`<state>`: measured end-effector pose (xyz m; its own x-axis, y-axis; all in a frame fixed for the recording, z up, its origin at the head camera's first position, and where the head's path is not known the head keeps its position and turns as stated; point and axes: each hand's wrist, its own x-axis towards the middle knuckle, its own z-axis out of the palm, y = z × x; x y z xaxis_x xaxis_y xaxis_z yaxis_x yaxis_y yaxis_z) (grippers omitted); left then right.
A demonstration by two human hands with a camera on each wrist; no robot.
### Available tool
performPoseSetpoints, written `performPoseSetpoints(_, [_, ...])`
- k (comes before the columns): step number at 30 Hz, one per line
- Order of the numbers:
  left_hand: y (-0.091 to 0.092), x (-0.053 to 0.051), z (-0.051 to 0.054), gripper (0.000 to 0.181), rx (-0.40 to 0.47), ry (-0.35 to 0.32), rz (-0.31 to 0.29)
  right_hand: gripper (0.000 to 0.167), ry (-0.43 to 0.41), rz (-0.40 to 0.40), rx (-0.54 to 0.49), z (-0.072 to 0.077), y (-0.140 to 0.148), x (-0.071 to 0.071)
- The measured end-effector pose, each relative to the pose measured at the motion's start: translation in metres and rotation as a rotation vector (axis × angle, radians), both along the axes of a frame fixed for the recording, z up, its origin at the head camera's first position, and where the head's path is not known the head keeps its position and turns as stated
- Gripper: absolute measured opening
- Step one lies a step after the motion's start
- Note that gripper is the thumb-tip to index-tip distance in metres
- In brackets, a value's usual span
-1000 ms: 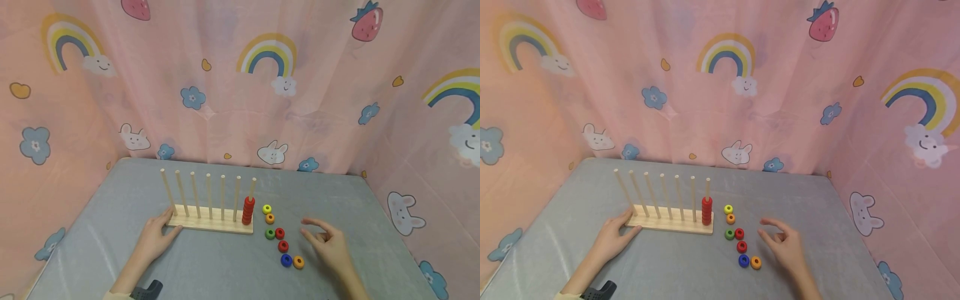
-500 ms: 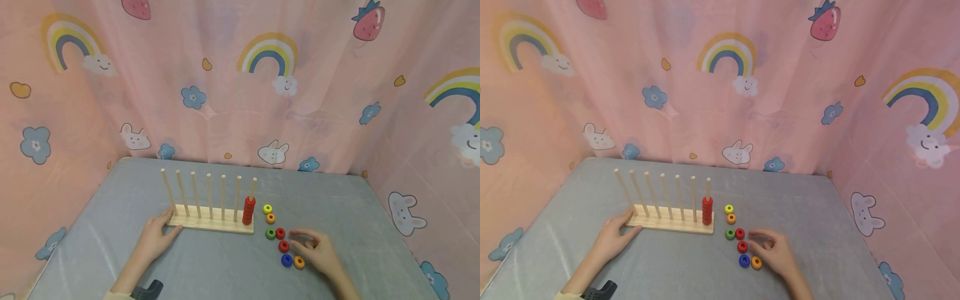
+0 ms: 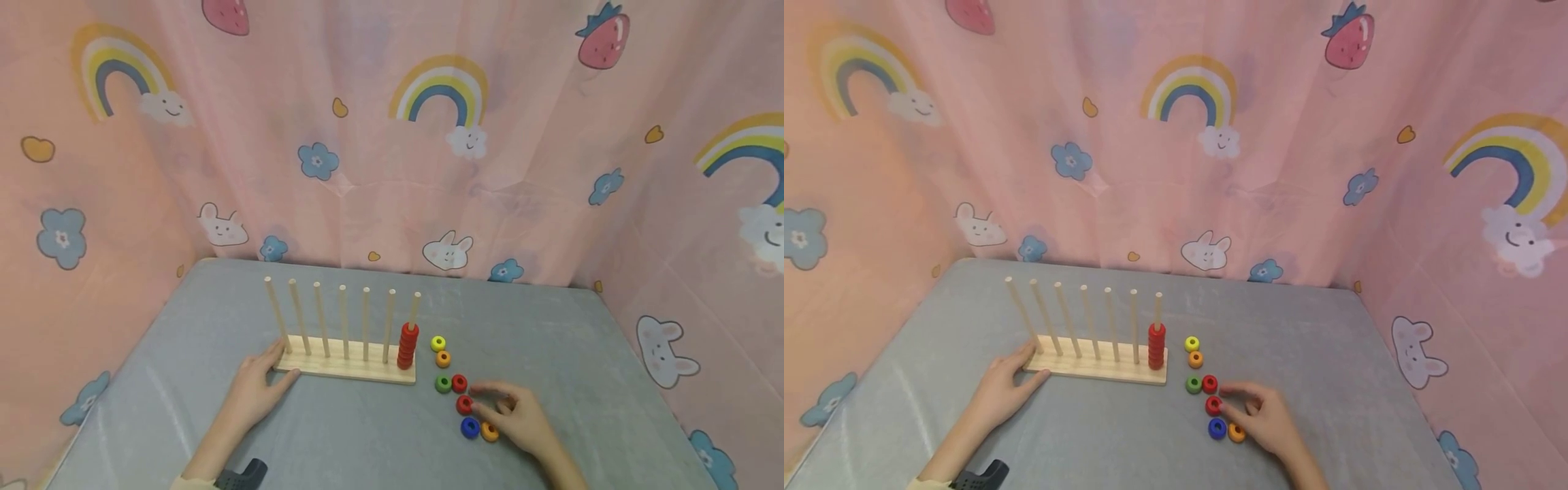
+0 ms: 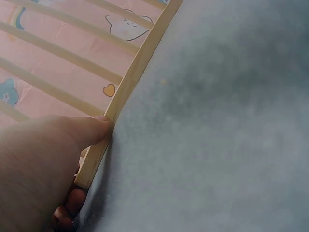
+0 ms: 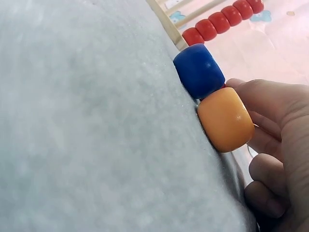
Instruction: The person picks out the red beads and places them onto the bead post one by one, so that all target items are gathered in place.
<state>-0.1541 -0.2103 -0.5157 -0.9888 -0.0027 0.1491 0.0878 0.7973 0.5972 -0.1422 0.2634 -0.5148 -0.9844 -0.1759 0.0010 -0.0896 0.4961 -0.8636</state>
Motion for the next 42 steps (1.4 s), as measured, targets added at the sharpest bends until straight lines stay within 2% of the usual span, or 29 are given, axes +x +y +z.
performPoseSetpoints(8, [0.0, 0.0, 0.001, 0.072, 0.008, -0.019, -0.005, 0.031, 0.038, 0.08, 0.025, -0.003, 0.003, 0.0])
performPoseSetpoints(18, [0.0, 0.001, 0.0, 0.071, 0.011, 0.004, -0.007, 0.033, -0.012, 0.059, 0.102, 0.004, -0.003, 0.0])
performPoseSetpoints(24, [-0.001, 0.001, -0.001, 0.071, 0.002, 0.011, -0.004, 0.031, -0.061, 0.02, 0.133, 0.008, -0.009, 0.0])
performPoseSetpoints(31, [-0.001, 0.0, -0.003, 0.071, 0.005, 0.022, -0.007, 0.03, -0.022, 0.038, 0.14, 0.008, -0.01, -0.001])
performPoseSetpoints(42, [-0.001, 0.0, -0.002, 0.071, -0.003, 0.01, 0.001, 0.029, -0.024, 0.02, 0.122, 0.005, -0.01, 0.0])
